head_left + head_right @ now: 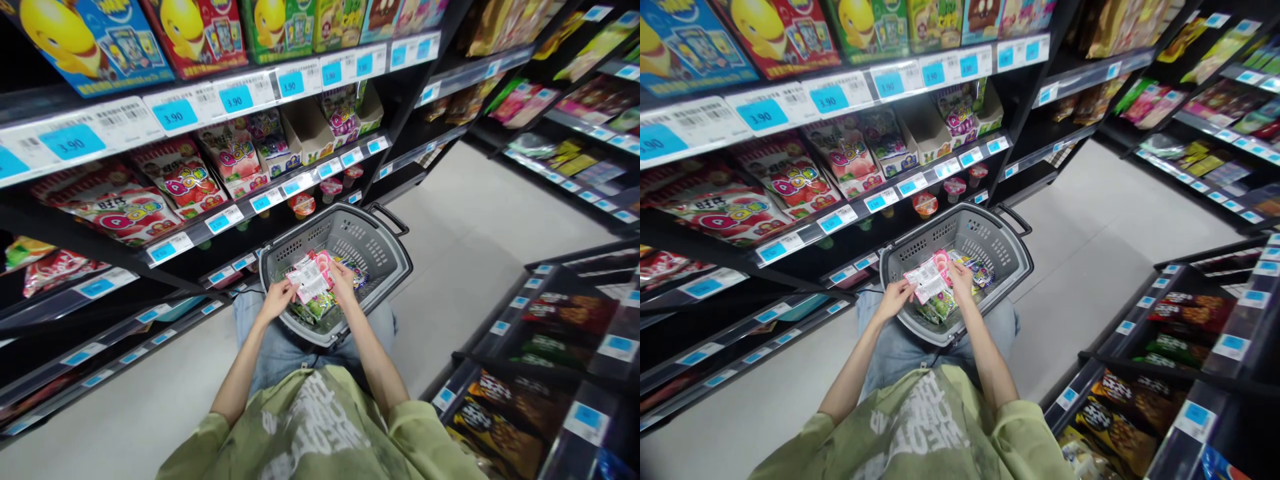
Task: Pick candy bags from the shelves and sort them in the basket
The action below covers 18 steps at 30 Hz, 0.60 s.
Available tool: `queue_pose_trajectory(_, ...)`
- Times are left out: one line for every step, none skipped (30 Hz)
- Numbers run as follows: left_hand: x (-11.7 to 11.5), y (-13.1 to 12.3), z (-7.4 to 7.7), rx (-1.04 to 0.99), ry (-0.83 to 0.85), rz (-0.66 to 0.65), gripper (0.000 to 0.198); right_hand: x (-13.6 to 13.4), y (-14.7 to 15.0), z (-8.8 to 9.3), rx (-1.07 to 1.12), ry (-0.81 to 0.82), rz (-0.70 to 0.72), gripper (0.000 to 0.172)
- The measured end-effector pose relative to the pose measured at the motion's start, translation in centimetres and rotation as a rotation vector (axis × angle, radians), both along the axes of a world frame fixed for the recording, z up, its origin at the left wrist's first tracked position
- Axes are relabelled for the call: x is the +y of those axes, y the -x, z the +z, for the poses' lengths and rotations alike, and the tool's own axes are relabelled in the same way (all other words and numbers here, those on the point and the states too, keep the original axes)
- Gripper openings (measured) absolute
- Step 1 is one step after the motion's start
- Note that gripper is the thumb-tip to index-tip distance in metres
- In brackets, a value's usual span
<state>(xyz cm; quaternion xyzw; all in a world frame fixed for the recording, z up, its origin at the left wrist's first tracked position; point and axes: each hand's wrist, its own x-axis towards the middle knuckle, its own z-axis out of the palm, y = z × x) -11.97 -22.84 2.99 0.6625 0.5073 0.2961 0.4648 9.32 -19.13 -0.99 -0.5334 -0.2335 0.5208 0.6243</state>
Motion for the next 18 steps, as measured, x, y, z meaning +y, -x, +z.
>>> queue_pose_trajectory(0.06, -0.01, 0.0, 0.001, -0.001, -0.001, 0.044, -0.04, 0.02, -0.08, -0.014, 0.001, -0.012, 0.045)
queue_pose_trajectory(0.11, -0.02, 0.01, 0.002, -0.003, -0.001, 0.043, -0.09, 0.04, -0.13, -0.028, 0.004, -0.022, 0.046)
queue_pose_trajectory(0.14, -0.03, 0.02, 0.002, -0.006, 0.0, 0.043, -0.15, 0.07, -0.16, -0.04, 0.008, -0.029, 0.047)
queue_pose_trajectory(0.16, -0.05, 0.02, 0.002, -0.009, 0.002, 0.042, -0.21, 0.09, -0.18, -0.05, 0.013, -0.033, 0.048)
queue_pose_trajectory(0.16, -0.06, 0.03, 0.003, -0.012, 0.003, 0.042, -0.26, 0.11, -0.19, -0.059, 0.017, -0.034, 0.049)
queue_pose_trajectory(0.14, -0.08, 0.04, 0.004, -0.015, 0.006, 0.042, -0.31, 0.13, -0.19, -0.066, 0.02, -0.033, 0.049)
queue_pose_trajectory(0.12, -0.09, 0.04, 0.005, -0.019, 0.01, 0.042, -0.35, 0.15, -0.2, -0.072, 0.023, -0.033, 0.05)
queue_pose_trajectory(0.08, -0.1, 0.05, 0.006, -0.022, 0.013, 0.043, -0.37, 0.17, -0.21, -0.076, 0.024, -0.033, 0.05)
queue_pose_trajectory(0.05, -0.11, 0.06, 0.006, -0.024, 0.017, 0.043, -0.39, 0.19, -0.21, -0.079, 0.025, -0.035, 0.05)
queue_pose_trajectory(0.01, -0.12, 0.07, 0.006, -0.026, 0.02, 0.044, -0.39, 0.21, -0.21, -0.081, 0.026, -0.038, 0.05)
queue_pose_trajectory(-0.01, -0.12, 0.1, 0.007, -0.027, 0.021, 0.045, -0.39, 0.24, -0.21, -0.082, 0.028, -0.042, 0.05)
queue_pose_trajectory(-0.03, -0.12, 0.12, 0.007, -0.029, 0.022, 0.046, -0.38, 0.25, -0.2, -0.083, 0.029, -0.044, 0.049)
queue_pose_trajectory(-0.04, -0.12, 0.15, 0.008, -0.03, 0.021, 0.048, -0.38, 0.27, -0.19, -0.083, 0.03, -0.045, 0.049)
queue_pose_trajectory(-0.05, -0.11, 0.18, 0.01, -0.031, 0.02, 0.049, -0.37, 0.28, -0.17, -0.082, 0.031, -0.045, 0.049)
queue_pose_trajectory(-0.05, -0.1, 0.2, 0.012, -0.033, 0.02, 0.049, -0.37, 0.29, -0.16, -0.082, 0.032, -0.044, 0.049)
queue_pose_trajectory(-0.05, -0.1, 0.22, 0.015, -0.035, 0.019, 0.05, -0.37, 0.29, -0.14, -0.081, 0.032, -0.043, 0.049)
queue_pose_trajectory(-0.05, -0.09, 0.23, 0.017, -0.036, 0.02, 0.051, -0.36, 0.29, -0.13, -0.079, 0.033, -0.043, 0.049)
queue_pose_trajectory(-0.05, -0.09, 0.23, 0.018, -0.039, 0.02, 0.051, -0.36, 0.29, -0.12, -0.077, 0.033, -0.043, 0.049)
